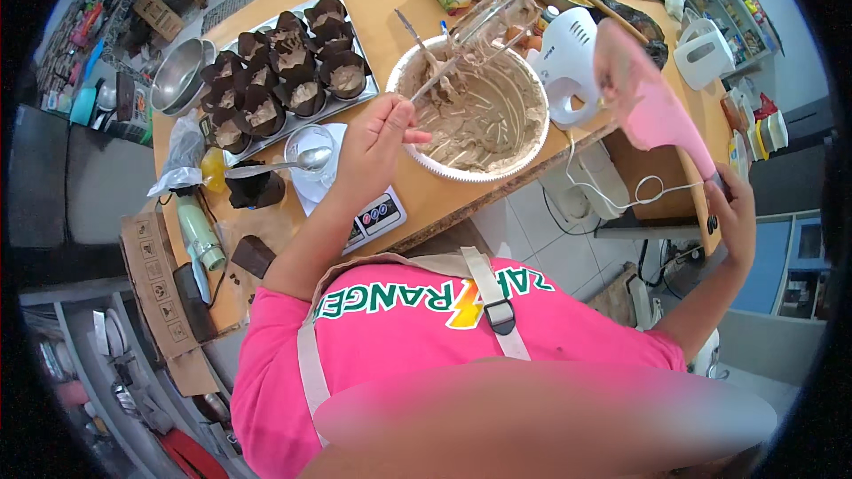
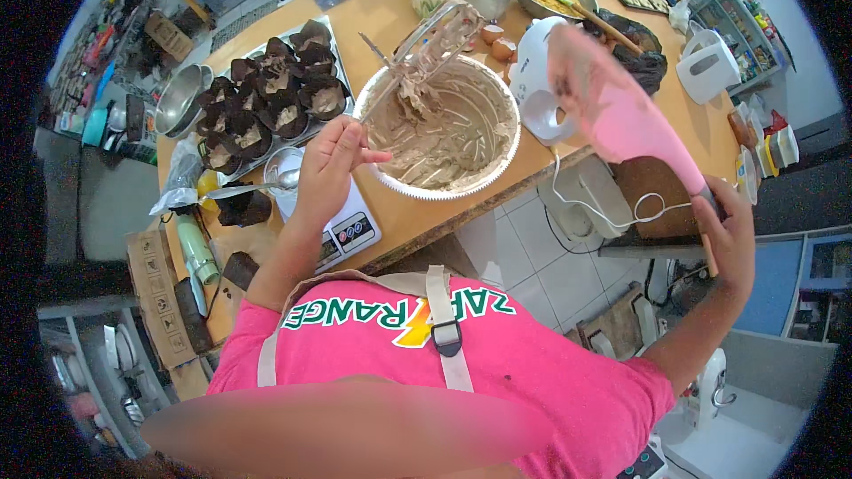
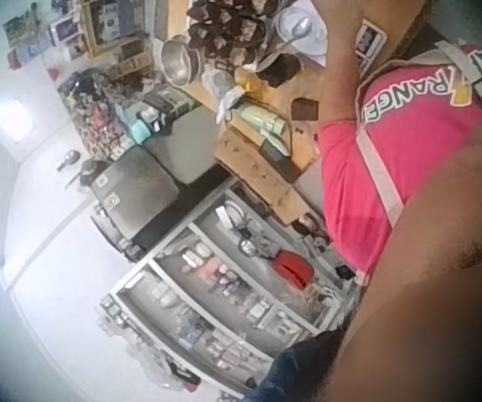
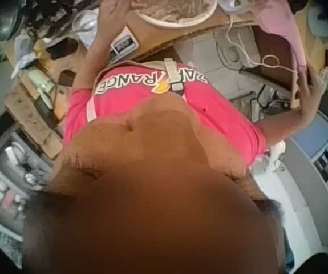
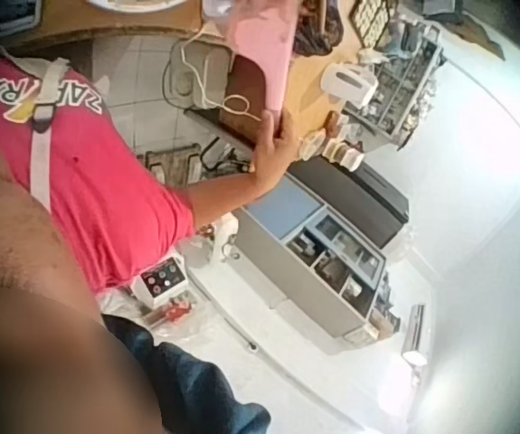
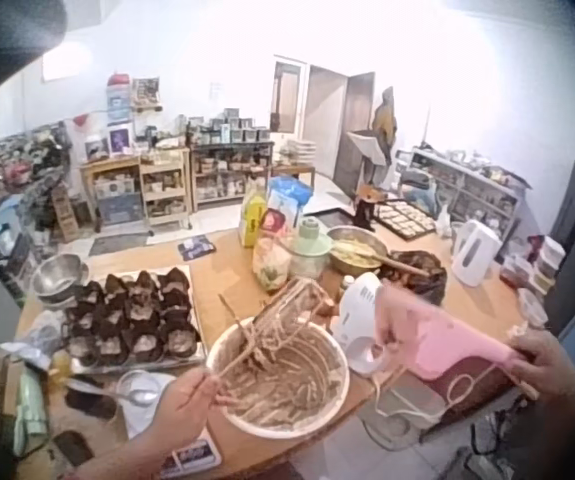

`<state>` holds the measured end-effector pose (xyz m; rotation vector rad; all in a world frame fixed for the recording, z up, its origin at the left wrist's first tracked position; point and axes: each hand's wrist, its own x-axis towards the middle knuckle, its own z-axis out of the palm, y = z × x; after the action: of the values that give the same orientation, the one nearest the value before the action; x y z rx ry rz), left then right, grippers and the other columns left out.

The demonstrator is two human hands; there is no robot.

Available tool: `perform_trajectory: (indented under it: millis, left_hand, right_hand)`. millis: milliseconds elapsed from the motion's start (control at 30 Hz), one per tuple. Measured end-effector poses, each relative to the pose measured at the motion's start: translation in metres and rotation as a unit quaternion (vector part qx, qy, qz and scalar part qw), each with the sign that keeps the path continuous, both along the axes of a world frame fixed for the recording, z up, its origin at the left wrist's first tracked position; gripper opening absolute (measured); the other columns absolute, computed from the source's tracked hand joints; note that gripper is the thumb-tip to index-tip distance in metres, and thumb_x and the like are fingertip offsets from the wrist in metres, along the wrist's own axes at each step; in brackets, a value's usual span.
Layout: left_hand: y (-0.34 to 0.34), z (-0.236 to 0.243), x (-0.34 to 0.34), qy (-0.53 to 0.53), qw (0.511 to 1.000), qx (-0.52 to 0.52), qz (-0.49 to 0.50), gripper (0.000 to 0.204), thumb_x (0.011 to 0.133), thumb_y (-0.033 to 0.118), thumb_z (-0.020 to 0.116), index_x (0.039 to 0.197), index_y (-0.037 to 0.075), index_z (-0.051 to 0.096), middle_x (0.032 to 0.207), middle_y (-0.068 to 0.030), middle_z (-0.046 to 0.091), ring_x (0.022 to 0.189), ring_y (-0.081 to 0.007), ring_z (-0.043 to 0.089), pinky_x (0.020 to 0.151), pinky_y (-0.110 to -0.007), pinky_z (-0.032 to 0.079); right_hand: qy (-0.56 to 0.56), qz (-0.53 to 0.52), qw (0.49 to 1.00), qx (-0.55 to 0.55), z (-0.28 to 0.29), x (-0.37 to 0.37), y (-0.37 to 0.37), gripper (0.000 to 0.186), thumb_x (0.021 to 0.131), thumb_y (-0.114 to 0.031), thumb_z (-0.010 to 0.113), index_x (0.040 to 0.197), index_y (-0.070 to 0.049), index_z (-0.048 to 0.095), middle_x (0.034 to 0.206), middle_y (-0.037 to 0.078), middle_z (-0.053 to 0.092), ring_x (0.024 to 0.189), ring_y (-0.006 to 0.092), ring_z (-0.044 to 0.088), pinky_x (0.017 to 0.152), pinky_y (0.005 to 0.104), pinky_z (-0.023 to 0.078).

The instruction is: The person scoops chocolate batter from a bowl into paper cupcake liners arranged in a tin using a spoon, then uses a spatula to scrape excess batter off a whisk attachment back into the bowl.

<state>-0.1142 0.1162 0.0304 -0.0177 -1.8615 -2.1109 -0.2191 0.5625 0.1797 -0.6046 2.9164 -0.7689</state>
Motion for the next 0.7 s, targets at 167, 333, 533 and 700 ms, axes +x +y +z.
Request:
perform_trajectory:
  millis: [167,333,533,700]
  left_hand:
    - [0.006,0.007,0.004,0.019,0.999,-0.009,0.044,0.029,0.102,0.024,0.042,0.086,0.002,0.052,0.072,0.0009,0.048,0.064,-0.007,0.052,0.071,-0.03,0.054]
    - [-0.005,0.023,0.011,0.036,0.931,-0.324,0.165,0.026,0.099,0.022,0.048,0.088,0.001,0.057,0.069,-0.0083,0.057,0.06,-0.0193,0.057,0.06,-0.032,0.047]
    - [-0.008,0.03,0.008,0.063,0.872,-0.433,0.219,0.02,0.096,0.019,0.052,0.087,0.002,0.058,0.069,-0.0162,0.056,0.06,-0.0345,0.057,0.053,-0.04,0.042]
    - [-0.007,0.026,0.005,0.067,0.851,-0.471,0.221,0.019,0.094,0.018,0.053,0.086,0.002,0.058,0.068,-0.0165,0.056,0.06,-0.0353,0.056,0.053,-0.041,0.042]
  right_hand:
    - [0.016,0.005,0.978,-0.207,-0.073,-0.001,-0.021,0.027,0.091,-0.009,0.054,0.116,-0.002,0.053,0.087,-0.001,0.053,0.063,0.0047,0.046,0.056,0.0187,0.037]
    - [-0.022,0.036,0.932,-0.36,-0.117,0.019,-0.086,0.016,0.089,-0.007,0.056,0.103,-0.001,0.05,0.079,0.004,0.059,0.059,0.0066,0.052,0.052,0.0213,0.042]
    - [0.07,0.029,0.934,-0.35,-0.142,0.018,-0.129,0.02,0.088,-0.008,0.06,0.106,-0.001,0.054,0.073,0.002,0.055,0.059,0.0064,0.046,0.052,0.0225,0.037]
    - [0.085,0.098,0.948,-0.291,-0.135,0.024,-0.154,0.022,0.086,-0.01,0.062,0.106,0.0,0.056,0.069,0.007,0.054,0.056,0.0131,0.048,0.052,0.028,0.039]
